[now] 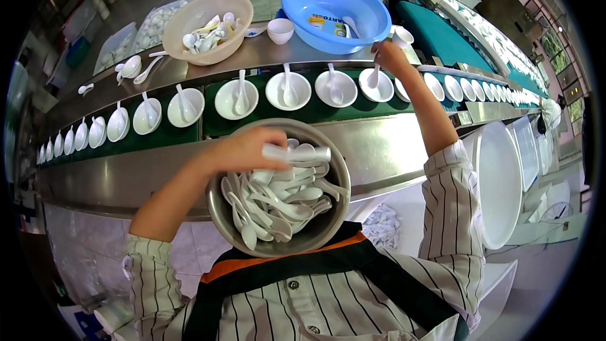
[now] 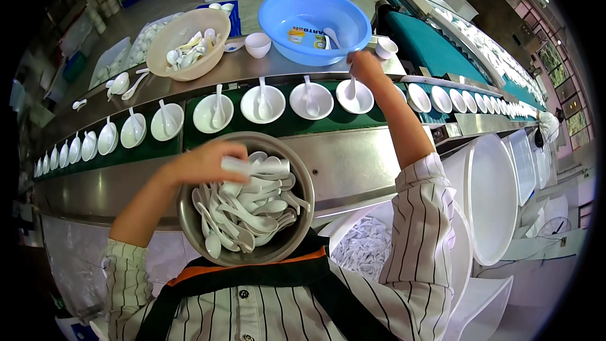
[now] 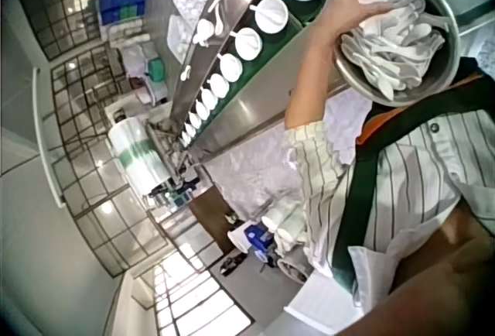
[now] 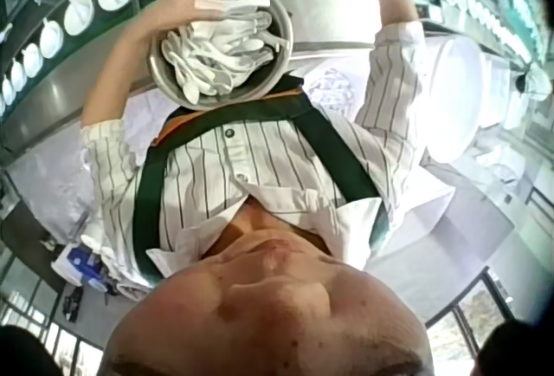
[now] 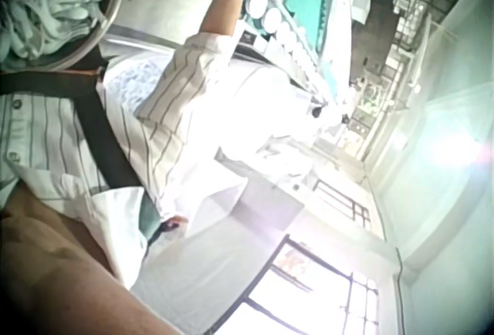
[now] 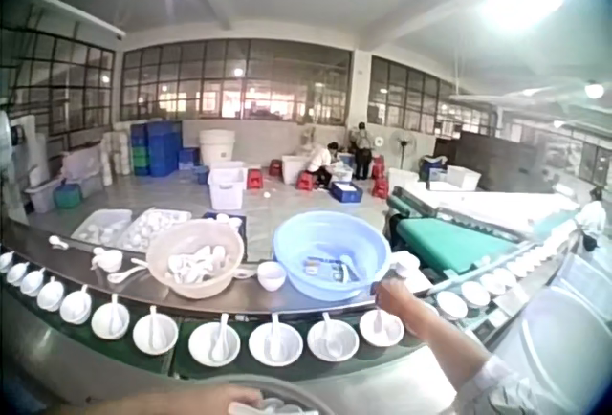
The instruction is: The person picks up individual plastic spoons from a large metal bowl and places them one by one into white bowls moving along a conveyor belt.
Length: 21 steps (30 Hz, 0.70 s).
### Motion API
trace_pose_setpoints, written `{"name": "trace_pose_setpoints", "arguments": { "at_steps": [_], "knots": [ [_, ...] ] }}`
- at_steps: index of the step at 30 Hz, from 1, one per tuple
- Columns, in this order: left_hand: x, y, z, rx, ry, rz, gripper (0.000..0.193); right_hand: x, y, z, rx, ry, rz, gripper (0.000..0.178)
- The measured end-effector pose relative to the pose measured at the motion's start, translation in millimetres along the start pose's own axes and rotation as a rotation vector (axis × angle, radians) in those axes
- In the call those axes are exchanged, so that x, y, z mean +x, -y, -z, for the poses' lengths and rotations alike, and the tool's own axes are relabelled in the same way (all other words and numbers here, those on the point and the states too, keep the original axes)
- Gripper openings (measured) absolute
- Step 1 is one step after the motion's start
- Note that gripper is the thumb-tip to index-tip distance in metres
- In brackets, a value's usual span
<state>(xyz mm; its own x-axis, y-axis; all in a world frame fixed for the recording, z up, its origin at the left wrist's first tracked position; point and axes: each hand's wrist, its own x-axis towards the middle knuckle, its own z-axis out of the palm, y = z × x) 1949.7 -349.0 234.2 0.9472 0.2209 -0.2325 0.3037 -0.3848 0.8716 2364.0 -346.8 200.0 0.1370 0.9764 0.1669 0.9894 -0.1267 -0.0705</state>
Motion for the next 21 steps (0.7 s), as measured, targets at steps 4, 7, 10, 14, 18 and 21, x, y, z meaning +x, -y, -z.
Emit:
{"name": "trace_pose_setpoints", "arguments": {
  "at_steps": [4,7,10,14,18,21],
  "knots": [
    [9.2,34.0,24.7,-0.105,-0.446,0.061,0.027,-12.5,30.5,-5.5,-0.012,0.034,0.079,0.036],
    [13.8,78.6,31.4,-0.407,-0.495,0.097,0.022,-34.1,97.5,21.5,0.100,-0.132,0.233,0.036],
    [5.0,91.8,11.6,-0.851,-0.448,0.206,0.023,-73.0,190.8,38.5,0.644,0.446,0.409,0.030],
    [6.7,76.5,7.8,-0.824,-0.438,0.096,0.028,-115.4,246.5,-4.9,-0.122,0.226,0.901,0.034],
    [21.2,68.0,-0.4,-0.707,-0.452,0.094,0.022,-110.6,252.6,-7.0,-0.352,0.406,0.795,0.029],
    [32.6,71.0,-2.7,-0.698,-0.433,0.078,0.023,-98.4,238.7,11.7,-0.325,0.735,0.762,0.024]
  ]
}}
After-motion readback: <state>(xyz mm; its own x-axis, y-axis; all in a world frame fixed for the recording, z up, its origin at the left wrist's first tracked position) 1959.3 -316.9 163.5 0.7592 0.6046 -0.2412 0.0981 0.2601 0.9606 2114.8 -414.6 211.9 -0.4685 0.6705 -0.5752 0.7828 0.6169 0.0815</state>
